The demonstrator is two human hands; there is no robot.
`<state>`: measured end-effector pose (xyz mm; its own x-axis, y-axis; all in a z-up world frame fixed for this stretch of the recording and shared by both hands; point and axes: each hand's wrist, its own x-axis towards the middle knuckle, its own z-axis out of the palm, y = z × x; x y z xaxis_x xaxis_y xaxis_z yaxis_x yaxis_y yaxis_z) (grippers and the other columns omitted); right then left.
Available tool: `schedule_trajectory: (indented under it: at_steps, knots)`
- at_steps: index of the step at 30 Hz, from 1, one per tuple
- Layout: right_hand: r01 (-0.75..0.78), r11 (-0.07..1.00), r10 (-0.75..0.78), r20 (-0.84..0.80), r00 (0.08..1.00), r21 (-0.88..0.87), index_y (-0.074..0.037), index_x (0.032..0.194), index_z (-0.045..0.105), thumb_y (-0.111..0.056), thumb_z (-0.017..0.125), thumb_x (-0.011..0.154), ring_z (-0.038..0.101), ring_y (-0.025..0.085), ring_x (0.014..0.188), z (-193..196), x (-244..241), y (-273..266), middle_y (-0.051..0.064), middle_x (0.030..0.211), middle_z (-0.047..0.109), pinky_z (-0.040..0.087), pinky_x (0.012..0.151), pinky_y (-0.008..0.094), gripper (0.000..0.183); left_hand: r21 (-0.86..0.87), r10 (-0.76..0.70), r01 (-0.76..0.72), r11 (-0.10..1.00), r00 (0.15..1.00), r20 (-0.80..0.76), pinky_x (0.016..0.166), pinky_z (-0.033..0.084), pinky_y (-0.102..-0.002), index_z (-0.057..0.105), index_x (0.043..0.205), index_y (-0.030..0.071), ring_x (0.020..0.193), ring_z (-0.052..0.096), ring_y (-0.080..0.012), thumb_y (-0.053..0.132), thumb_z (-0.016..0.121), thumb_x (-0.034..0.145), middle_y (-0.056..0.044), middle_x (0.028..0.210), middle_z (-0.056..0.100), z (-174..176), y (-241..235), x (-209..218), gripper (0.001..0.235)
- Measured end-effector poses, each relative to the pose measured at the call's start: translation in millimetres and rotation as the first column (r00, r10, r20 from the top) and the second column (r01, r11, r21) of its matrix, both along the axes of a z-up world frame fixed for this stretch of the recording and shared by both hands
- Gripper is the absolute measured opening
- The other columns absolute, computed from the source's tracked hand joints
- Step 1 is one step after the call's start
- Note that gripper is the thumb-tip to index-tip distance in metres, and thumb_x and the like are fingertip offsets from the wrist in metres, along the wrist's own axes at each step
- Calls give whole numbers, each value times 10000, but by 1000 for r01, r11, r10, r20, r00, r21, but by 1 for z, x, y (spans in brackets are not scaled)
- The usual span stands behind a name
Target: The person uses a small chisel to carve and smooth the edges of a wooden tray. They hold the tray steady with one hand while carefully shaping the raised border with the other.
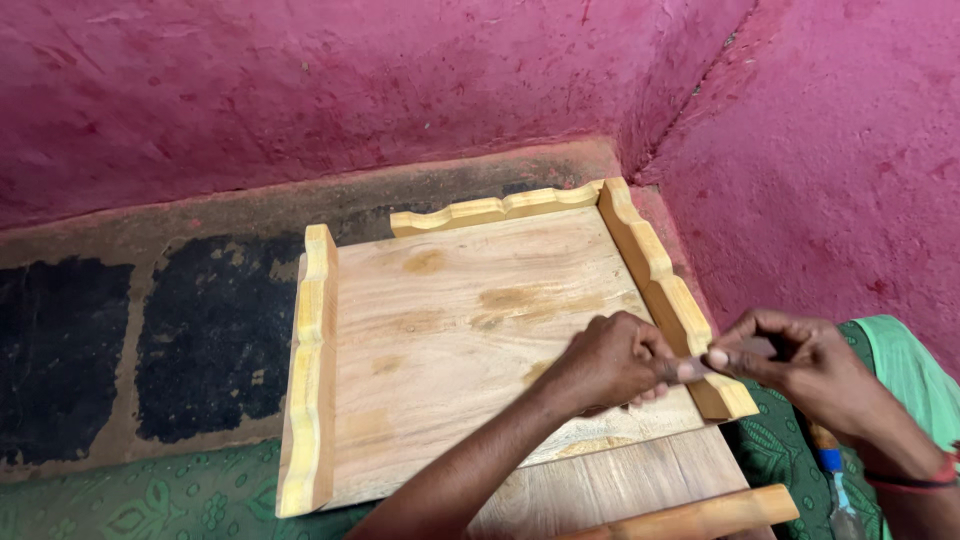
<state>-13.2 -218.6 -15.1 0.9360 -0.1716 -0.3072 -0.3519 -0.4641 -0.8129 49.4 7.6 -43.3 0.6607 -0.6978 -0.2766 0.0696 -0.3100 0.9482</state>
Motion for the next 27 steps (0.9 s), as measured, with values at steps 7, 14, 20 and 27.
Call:
schedule_trajectory:
  at_steps: [7, 14, 20, 27]
  knots:
    - [83, 994, -99, 277, 956, 70, -27, 1035, 742, -85, 757, 865, 698, 115, 826, -9, -10, 0, 54, 888, 765, 571, 765, 295, 180, -83, 171, -152, 985, 930, 325, 541, 549, -319, 730, 860, 68, 596, 697, -87, 390, 747, 895, -52, 678, 754, -1, -2, 2, 324]
    - [-30, 998, 32, -28, 999, 46, 0, 889, 752, -29, 800, 787, 717, 139, 728, -3, -5, -1, 114, 778, 808, 585, 672, 296, 117, -112, -33, 13, 994, 983, -180, 520, 638, -308, 688, 874, 36, 597, 732, -131, 327, 733, 917, -69, 697, 728, -6, 0, -4, 298]
    - [20, 975, 85, 452, 888, -222, -31, 973, 748, -148, 794, 861, 713, 98, 840, -4, -3, 4, 44, 911, 771, 578, 723, 262, 168, -71, 173, -158, 985, 937, 305, 516, 577, -305, 700, 894, 50, 598, 722, -119, 327, 721, 935, -57, 682, 739, 0, -1, -1, 280]
    - [-13, 1000, 13, -10, 1000, -28, -19, 923, 768, -87, 798, 825, 760, 163, 771, 1, -4, 2, 108, 801, 819, 622, 709, 305, 123, -33, 36, -40, 999, 993, -110, 536, 636, -284, 689, 884, 46, 631, 745, -143, 338, 735, 920, -46, 717, 724, -5, 1, -8, 298]
